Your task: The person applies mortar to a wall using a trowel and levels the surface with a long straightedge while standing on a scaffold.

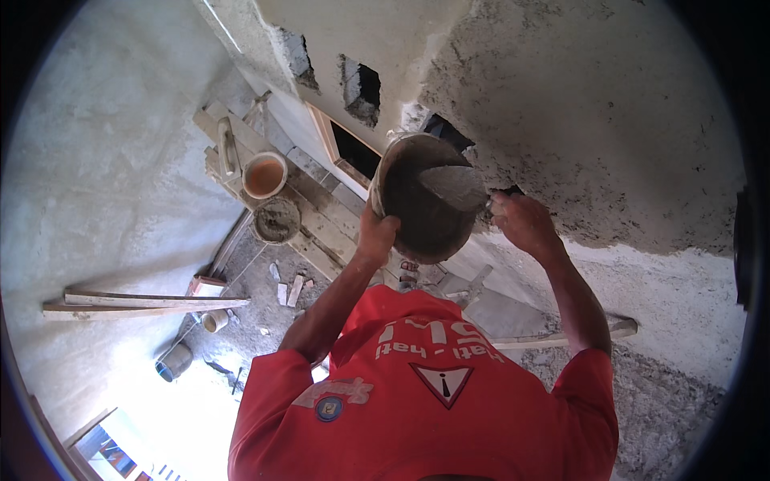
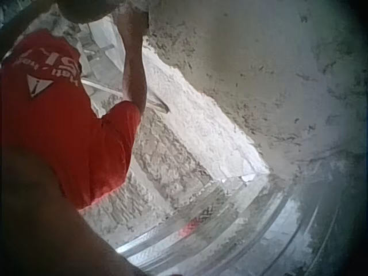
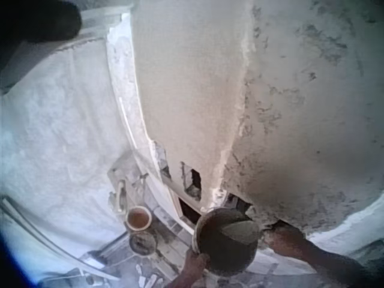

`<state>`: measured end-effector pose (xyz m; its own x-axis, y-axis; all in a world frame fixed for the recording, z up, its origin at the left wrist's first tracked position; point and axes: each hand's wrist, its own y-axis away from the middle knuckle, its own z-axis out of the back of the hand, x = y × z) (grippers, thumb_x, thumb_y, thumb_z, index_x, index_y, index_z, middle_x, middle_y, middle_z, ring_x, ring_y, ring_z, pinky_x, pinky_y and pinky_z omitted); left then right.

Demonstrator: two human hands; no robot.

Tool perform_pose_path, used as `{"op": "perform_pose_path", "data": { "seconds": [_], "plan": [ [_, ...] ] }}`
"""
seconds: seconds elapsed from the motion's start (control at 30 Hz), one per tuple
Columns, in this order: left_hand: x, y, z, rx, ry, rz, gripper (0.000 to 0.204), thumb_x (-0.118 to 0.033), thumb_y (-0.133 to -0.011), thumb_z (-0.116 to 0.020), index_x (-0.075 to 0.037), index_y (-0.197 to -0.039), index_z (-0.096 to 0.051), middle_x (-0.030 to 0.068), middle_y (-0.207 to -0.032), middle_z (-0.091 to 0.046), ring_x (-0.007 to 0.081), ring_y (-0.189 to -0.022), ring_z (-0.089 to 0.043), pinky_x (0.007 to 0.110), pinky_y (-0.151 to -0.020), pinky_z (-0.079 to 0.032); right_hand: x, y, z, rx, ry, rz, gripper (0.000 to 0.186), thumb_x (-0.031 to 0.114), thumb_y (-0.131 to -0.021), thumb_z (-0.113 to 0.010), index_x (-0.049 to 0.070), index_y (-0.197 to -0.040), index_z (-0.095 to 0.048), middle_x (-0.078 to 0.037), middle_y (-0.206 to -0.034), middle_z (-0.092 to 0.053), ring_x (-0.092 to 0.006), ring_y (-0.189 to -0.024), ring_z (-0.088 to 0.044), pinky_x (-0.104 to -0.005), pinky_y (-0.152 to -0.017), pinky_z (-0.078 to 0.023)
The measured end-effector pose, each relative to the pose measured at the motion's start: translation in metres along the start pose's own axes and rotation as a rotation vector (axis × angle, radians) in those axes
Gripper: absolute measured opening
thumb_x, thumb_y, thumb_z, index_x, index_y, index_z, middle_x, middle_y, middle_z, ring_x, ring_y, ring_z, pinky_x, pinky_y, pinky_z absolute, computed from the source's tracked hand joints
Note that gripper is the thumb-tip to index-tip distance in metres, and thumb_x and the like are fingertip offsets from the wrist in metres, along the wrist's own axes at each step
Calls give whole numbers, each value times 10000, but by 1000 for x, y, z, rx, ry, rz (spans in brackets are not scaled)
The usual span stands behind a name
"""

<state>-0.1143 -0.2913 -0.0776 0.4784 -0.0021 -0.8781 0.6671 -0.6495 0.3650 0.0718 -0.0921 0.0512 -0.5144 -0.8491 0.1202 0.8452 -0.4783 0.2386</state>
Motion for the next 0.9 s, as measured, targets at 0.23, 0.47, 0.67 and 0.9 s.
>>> {"op": "perform_pose_path", "data": {
  "seconds": [0.23, 0.47, 0.67, 0.9],
  "plan": [
    [-2, -10, 4, 71, -41, -169, 511, 42, -710, -538, 10, -1221, -541, 47, -945, -627, 139, -804, -612, 273, -663, -511, 23, -27, -29, 314, 17, -167, 306, 207, -823, -644, 90, -1105, -660, -202, -947, -687, -376, -923, -667, -486, -811, -532],
    [-16, -10, 3, 26, 0, 53, 563, 65, -706, -501, 30, -1267, -522, 97, -1026, -644, 174, -863, -614, 295, -741, -508, 31, -17, -93, 83, -408, -67, 400, 338, -830, -697, 90, -1142, -665, -207, -935, -693, -379, -932, -668, -469, -804, -532],
    [-9, -25, 20, 3, -1, 94, 469, 44, -713, -545, 25, -1182, -552, 62, -853, -622, 134, -681, -566, 276, -594, -469, 27, -19, -80, -31, -444, -153, 436, 350, -832, -705, 37, -1131, -654, -222, -930, -691, -382, -894, -672, -447, -780, -533],
    [5, -50, 12, -103, 81, 113, 300, -7, -712, -575, 21, -1008, -613, 46, -750, -602, 130, -513, -550, 278, -388, -377, 24, -45, -60, -104, -397, -161, 426, 313, -834, -710, 34, -1147, -636, -216, -937, -695, -383, -903, -675, -438, -799, -531]
  ]
}}
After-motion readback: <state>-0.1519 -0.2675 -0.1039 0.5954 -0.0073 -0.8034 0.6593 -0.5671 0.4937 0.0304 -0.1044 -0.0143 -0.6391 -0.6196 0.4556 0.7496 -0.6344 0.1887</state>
